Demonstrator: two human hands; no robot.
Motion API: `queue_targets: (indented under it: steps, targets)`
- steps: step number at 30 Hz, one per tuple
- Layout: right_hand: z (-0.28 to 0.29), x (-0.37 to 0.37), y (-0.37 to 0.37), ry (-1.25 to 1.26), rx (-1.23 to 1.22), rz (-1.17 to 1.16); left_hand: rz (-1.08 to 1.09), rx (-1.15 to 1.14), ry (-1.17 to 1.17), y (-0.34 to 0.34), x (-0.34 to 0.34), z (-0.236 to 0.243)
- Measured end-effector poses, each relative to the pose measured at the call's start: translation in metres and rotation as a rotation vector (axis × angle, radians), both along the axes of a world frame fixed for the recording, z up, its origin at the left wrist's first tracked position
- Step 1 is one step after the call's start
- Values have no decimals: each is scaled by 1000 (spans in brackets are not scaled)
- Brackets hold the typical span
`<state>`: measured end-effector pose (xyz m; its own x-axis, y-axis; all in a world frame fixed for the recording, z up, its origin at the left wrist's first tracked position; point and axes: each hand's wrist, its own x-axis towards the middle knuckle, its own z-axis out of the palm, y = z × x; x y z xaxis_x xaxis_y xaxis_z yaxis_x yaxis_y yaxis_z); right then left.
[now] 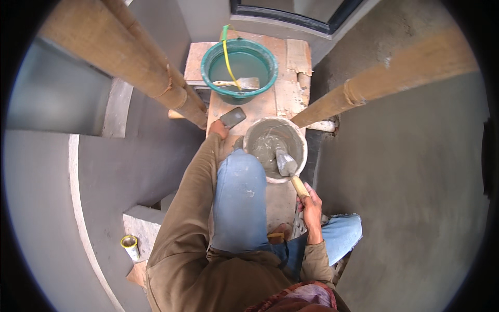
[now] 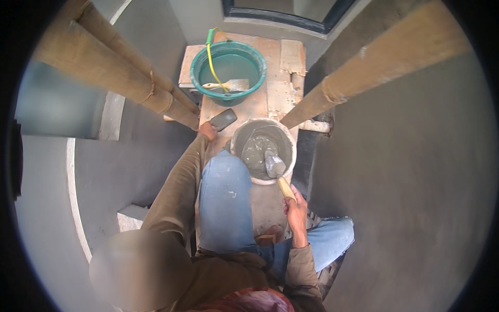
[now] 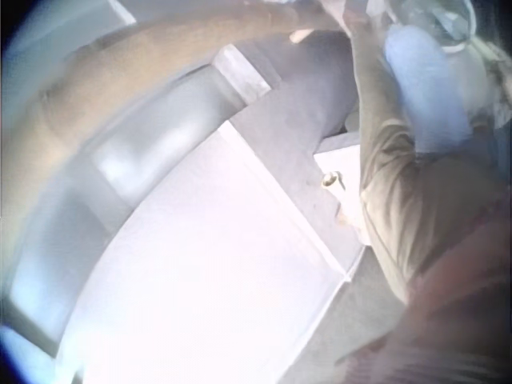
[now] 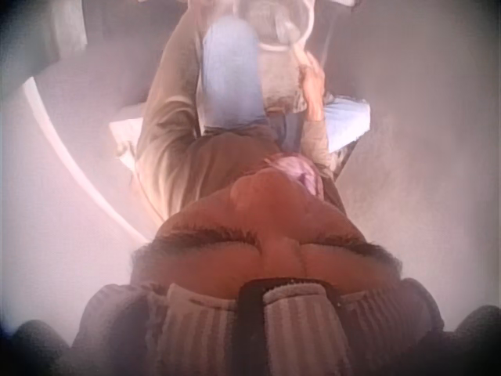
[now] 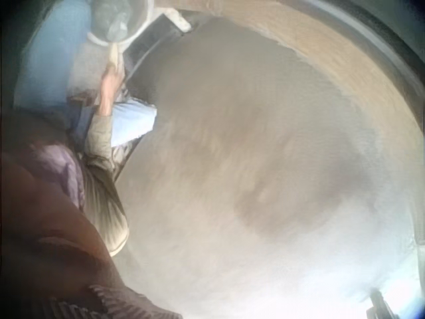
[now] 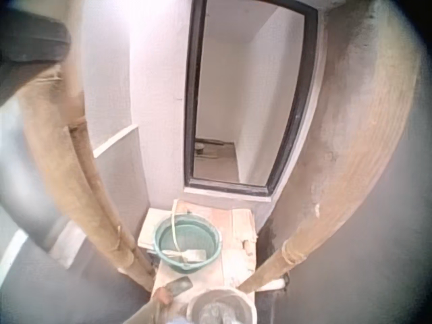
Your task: The person scoops plaster from a bucket using a trowel and applies it to a wall with a float. They repeatedly smooth the surface and occasionally wipe the float with a cloth.
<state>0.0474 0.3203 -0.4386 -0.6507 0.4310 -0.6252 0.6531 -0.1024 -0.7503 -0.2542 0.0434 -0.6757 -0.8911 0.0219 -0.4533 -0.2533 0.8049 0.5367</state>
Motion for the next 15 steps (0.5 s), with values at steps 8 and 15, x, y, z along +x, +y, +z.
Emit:
queue_targets:
  steps: [8,15]
  targets:
    - [-10,-3,-26,9,-70,6,330,605,-81,-9,69,15]
    - [-9,-21,-16,-76,137,373,601,678,201,-50,140,144]
